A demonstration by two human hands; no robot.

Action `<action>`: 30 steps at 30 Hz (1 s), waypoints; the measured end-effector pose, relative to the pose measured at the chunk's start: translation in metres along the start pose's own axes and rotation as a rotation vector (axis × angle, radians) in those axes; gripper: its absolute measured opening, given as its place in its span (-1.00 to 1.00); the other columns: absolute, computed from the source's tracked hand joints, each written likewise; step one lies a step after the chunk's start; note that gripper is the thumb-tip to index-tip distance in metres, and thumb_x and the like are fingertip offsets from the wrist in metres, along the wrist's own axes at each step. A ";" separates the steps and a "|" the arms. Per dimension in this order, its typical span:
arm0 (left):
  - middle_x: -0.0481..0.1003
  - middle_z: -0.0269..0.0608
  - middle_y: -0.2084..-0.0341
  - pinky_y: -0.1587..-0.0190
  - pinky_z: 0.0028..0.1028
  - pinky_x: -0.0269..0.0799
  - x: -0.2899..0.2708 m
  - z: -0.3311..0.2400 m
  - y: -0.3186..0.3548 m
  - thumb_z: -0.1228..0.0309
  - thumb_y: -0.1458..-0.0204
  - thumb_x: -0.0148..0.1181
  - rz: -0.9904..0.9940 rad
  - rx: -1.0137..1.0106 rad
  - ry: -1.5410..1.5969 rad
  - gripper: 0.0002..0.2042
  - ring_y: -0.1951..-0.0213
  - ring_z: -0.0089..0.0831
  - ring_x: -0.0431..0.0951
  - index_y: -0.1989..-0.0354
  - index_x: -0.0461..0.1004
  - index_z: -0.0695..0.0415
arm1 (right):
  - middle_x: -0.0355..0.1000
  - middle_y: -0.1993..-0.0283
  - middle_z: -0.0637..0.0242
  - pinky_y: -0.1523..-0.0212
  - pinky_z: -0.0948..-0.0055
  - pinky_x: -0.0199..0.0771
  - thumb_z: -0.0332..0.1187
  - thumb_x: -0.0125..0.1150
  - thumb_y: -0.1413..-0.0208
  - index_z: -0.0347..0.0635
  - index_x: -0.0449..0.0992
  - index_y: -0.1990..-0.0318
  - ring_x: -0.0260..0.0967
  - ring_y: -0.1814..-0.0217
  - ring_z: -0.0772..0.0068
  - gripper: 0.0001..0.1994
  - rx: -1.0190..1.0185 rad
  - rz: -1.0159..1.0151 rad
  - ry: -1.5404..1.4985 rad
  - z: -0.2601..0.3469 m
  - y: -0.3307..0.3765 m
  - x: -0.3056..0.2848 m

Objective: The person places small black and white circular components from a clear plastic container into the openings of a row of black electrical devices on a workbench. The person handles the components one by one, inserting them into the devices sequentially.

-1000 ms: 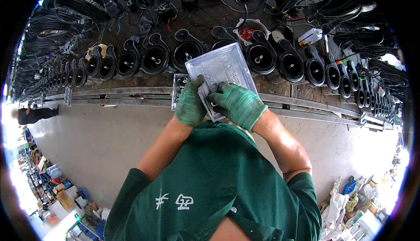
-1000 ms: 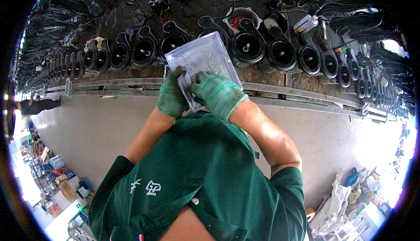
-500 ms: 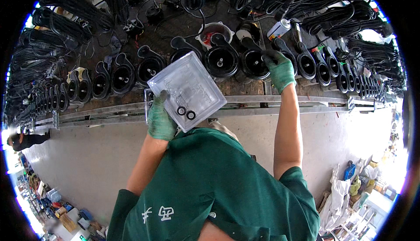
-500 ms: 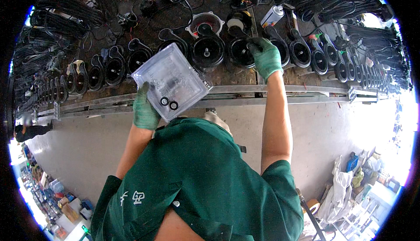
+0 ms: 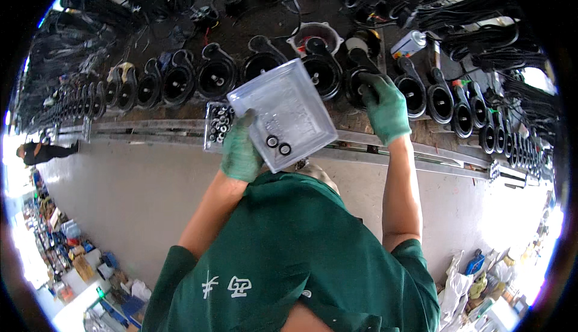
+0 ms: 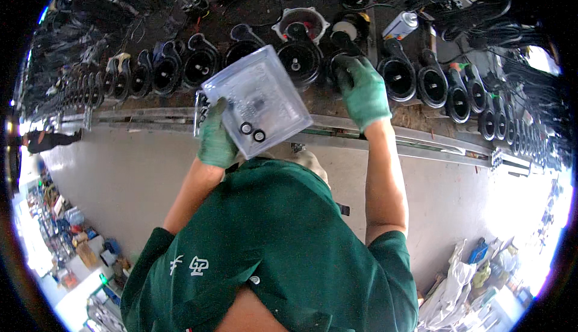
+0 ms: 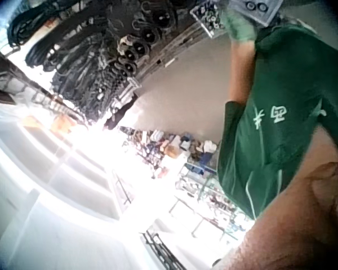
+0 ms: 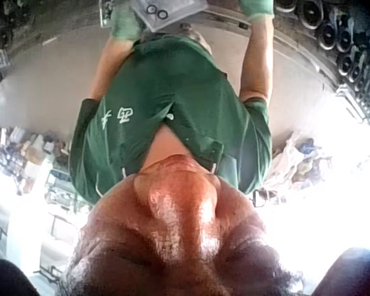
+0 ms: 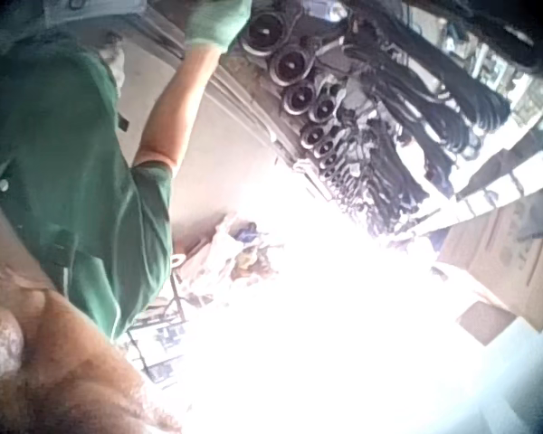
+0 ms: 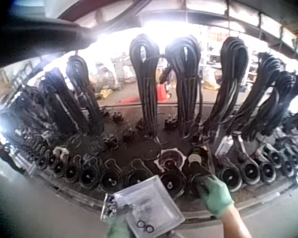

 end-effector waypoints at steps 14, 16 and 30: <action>0.54 0.01 -0.07 -0.08 -0.10 0.60 0.029 0.008 -0.011 0.11 -0.17 0.28 0.233 -0.275 0.157 -0.36 -0.07 -0.07 0.59 -0.36 0.29 0.15 | 0.49 -0.01 0.02 -0.02 0.06 0.56 -0.40 0.31 -0.12 -0.12 0.62 0.04 0.52 0.00 -0.10 -0.75 -0.255 0.345 -0.141 0.103 0.054 0.037; 0.50 0.00 -0.12 -0.19 -0.03 0.55 0.029 0.011 -0.012 0.16 -0.19 0.28 0.290 -0.294 0.178 -0.33 -0.15 0.00 0.54 -0.43 0.19 0.11 | 0.55 0.04 0.07 0.00 0.12 0.58 -0.44 0.35 -0.09 -0.15 0.61 0.05 0.55 0.03 0.00 -0.75 -0.076 0.276 -0.187 0.099 0.053 0.017; 0.42 -0.08 -0.19 -0.29 -0.01 0.46 0.048 0.025 0.002 0.26 -0.19 0.32 0.103 -0.138 0.065 -0.41 -0.21 -0.08 0.45 -0.38 0.27 0.02 | 0.53 0.14 0.08 0.08 0.07 0.53 -0.48 0.30 -0.12 -0.16 0.58 0.18 0.51 0.08 -0.14 -0.88 0.092 -0.255 0.365 -0.132 0.027 -0.045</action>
Point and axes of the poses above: each hand's wrist, its own y-axis away from the middle knuckle, its own x-axis out of the palm, z = x × y, the point moved 1 cm from there along -y, towards the middle knuckle
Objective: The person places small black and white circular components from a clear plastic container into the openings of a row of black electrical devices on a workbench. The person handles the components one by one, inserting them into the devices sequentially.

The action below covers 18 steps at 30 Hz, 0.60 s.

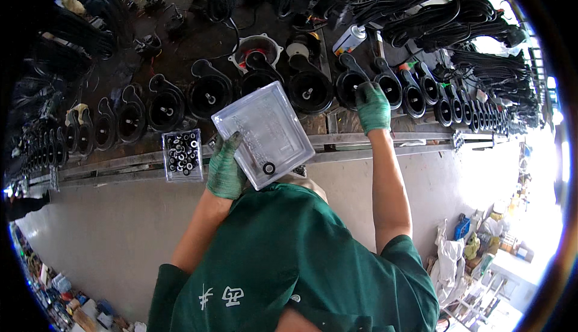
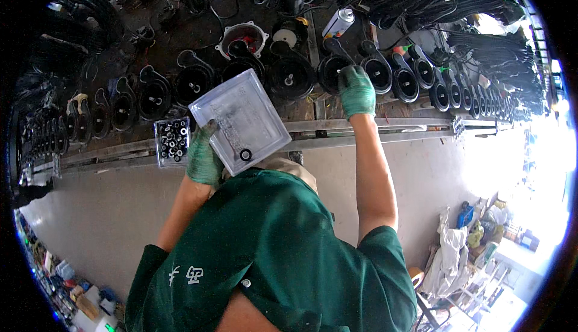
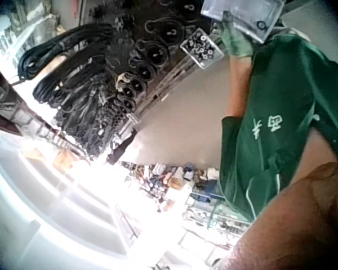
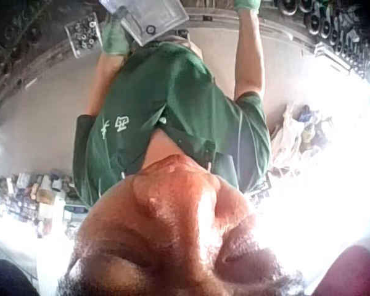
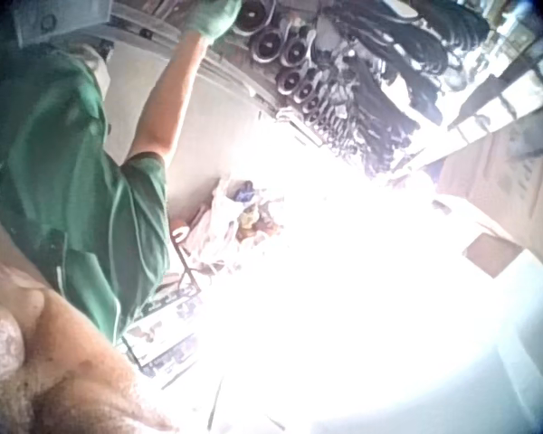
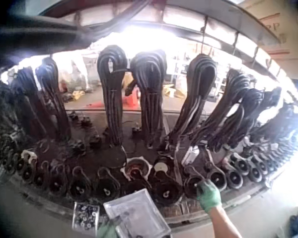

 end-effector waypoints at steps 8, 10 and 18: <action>0.47 -0.03 -0.12 -0.29 -0.15 0.42 0.038 0.062 -0.016 0.18 -0.17 0.33 -0.044 0.133 -0.011 -0.40 -0.18 -0.12 0.47 -0.31 0.34 0.22 | 0.56 0.06 0.09 -0.03 0.11 0.56 -0.57 0.25 -0.01 -0.19 0.63 0.04 0.52 0.01 -0.07 -0.68 -0.122 0.160 -0.430 0.046 0.023 -0.058; 0.44 -0.05 -0.14 -0.27 -0.10 0.46 0.052 0.070 -0.017 0.27 -0.20 0.29 -0.035 0.110 0.021 -0.45 -0.19 -0.12 0.47 -0.33 0.30 0.11 | 0.57 0.04 0.12 -0.07 0.19 0.57 -0.44 0.34 -0.02 -0.13 0.63 -0.05 0.54 0.01 0.04 -0.63 -0.465 0.330 -0.448 0.068 0.036 -0.076; 0.48 -0.01 -0.11 -0.25 -0.03 0.48 0.079 0.117 -0.026 0.33 -0.21 0.24 0.022 0.014 0.138 -0.47 -0.12 -0.06 0.54 -0.35 0.29 0.11 | 0.49 -0.03 -0.01 -0.07 0.06 0.56 -0.40 0.21 -0.17 -0.18 0.60 0.00 0.52 -0.07 -0.09 -0.75 -0.608 0.748 -0.331 0.070 0.075 -0.062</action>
Point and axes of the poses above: each hand's wrist, its own y-axis away from the middle knuckle, its own x-axis out of the palm, z = x × y, the point moved 1 cm from there along -y, towards the middle knuckle
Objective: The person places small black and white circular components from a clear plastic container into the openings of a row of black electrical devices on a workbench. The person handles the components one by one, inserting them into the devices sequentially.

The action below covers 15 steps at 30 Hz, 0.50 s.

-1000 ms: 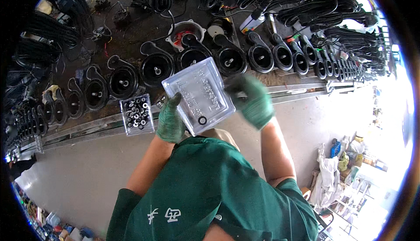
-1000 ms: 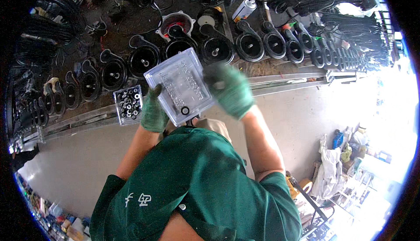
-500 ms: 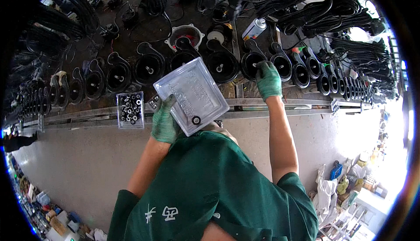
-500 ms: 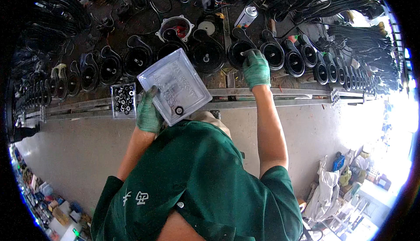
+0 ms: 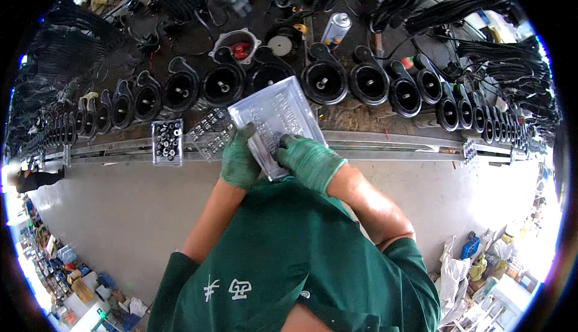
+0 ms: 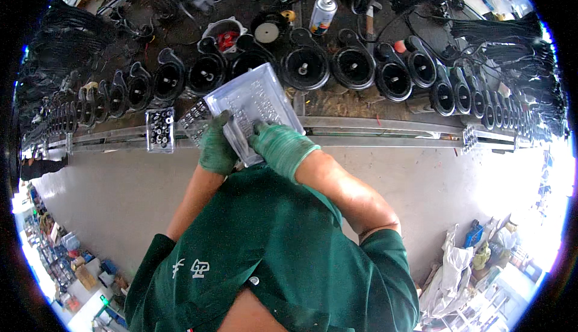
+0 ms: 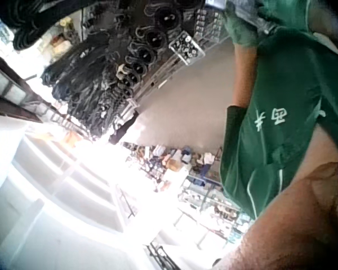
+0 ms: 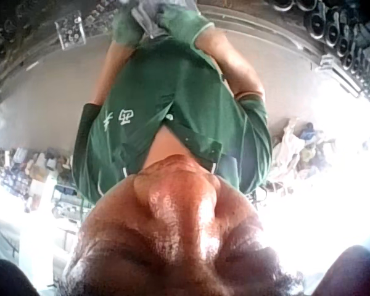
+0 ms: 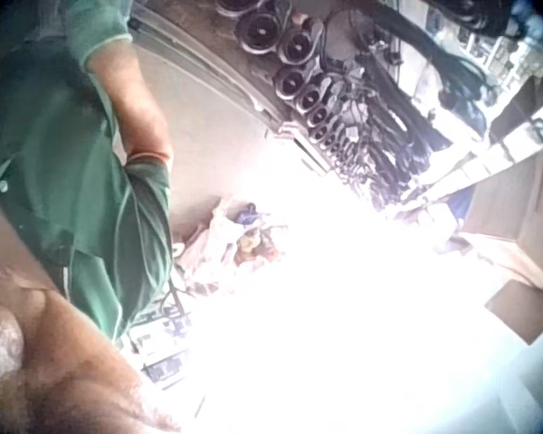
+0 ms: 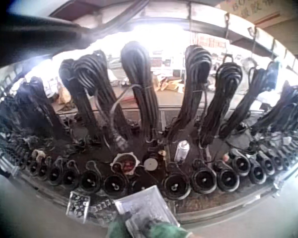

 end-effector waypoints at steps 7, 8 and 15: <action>0.50 -0.02 -0.13 -0.21 0.00 0.56 -0.006 0.031 0.009 0.27 -0.16 0.33 -0.065 0.060 -0.113 -0.38 -0.15 -0.03 0.55 -0.37 0.27 0.14 | 0.56 0.12 0.06 0.02 0.21 0.60 -0.48 0.26 -0.14 -0.20 0.59 0.05 0.58 0.09 0.02 -0.78 0.229 -0.245 -0.052 -0.037 0.041 -0.056; 0.50 -0.03 -0.14 -0.21 0.00 0.56 -0.018 0.039 0.005 0.26 -0.16 0.34 -0.051 0.052 -0.104 -0.37 -0.16 -0.04 0.54 -0.37 0.27 0.14 | 0.56 0.14 0.09 0.04 0.30 0.58 -0.50 0.31 -0.13 -0.20 0.59 0.07 0.57 0.12 0.14 -0.79 0.292 -0.488 -0.283 -0.061 0.051 -0.063; 0.51 -0.12 -0.15 -0.27 -0.06 0.47 -0.095 0.104 -0.038 0.15 -0.29 0.21 -0.204 -0.001 0.005 -0.48 -0.22 -0.12 0.51 -0.34 0.32 0.09 | 0.60 0.05 0.08 -0.09 0.20 0.55 -0.39 0.36 -0.15 -0.22 0.62 0.10 0.54 -0.03 -0.03 -0.81 0.522 -0.728 0.229 -0.208 0.073 -0.073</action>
Point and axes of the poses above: each hand's wrist, its own y-axis away from the middle knuckle, its own x-axis out of the palm, z = x × y, the point moved 1 cm from there along -y, towards the middle knuckle
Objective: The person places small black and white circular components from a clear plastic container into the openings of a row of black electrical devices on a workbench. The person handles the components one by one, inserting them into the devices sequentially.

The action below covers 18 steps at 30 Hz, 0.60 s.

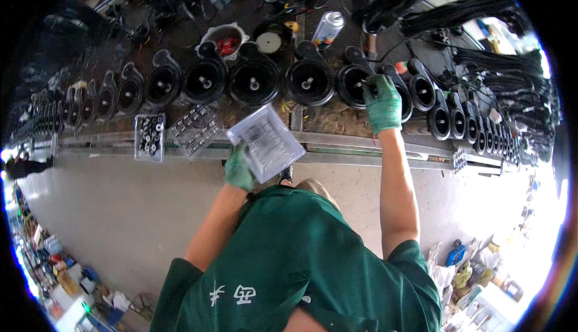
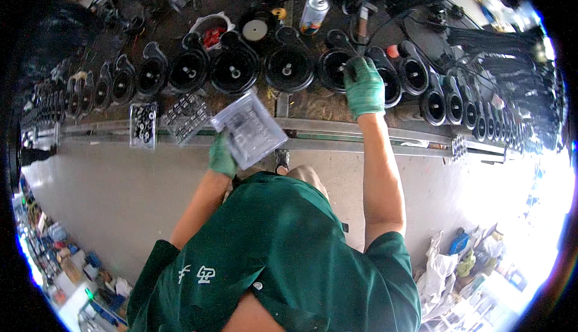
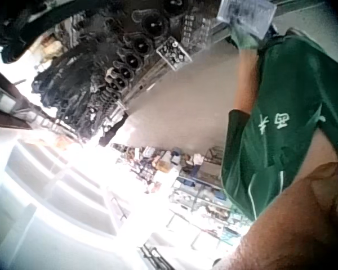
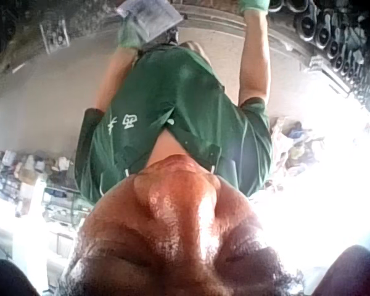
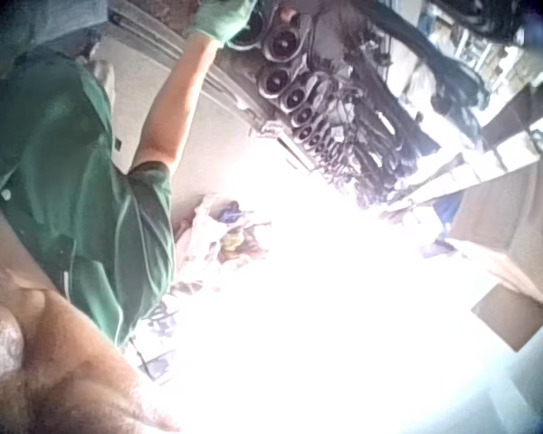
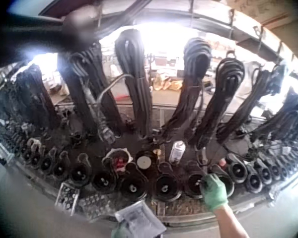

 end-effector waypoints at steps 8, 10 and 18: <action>0.49 -0.05 -0.09 -0.10 -0.11 0.56 -0.005 0.030 -0.016 0.18 -0.32 0.24 -0.377 0.160 -0.092 -0.53 -0.09 -0.14 0.54 -0.31 0.29 0.03 | 0.57 -0.09 0.08 -0.26 0.16 0.47 -0.40 0.28 -0.20 -0.20 0.63 0.05 0.49 -0.19 -0.03 -0.80 -0.107 0.218 0.218 0.004 -0.001 0.004; 0.54 -0.11 0.00 -0.04 -0.14 0.59 -0.022 0.033 -0.025 0.34 -0.31 0.21 -0.353 0.204 -0.186 -0.61 -0.01 -0.20 0.57 -0.27 0.34 0.05 | 0.54 -0.09 0.07 -0.21 0.17 0.51 -0.52 0.25 -0.15 -0.22 0.62 0.06 0.50 -0.15 -0.04 -0.79 -0.209 0.141 0.100 0.006 0.005 0.000; 0.52 0.00 -0.18 -0.23 0.07 0.55 -0.024 0.021 -0.019 0.52 -0.32 0.06 -0.103 -0.244 0.190 -0.62 -0.15 -0.01 0.58 -0.30 0.35 0.18 | 0.67 0.19 0.16 0.09 0.22 0.62 -0.06 0.20 -0.35 -0.12 0.31 -0.38 0.65 0.20 0.21 -0.44 0.375 0.726 0.203 0.074 0.141 0.041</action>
Point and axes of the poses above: each hand's wrist, its own y-axis away from the middle knuckle, its own x-axis out of the palm, z = x × y, the point moved 1 cm from there along -y, towards the middle knuckle
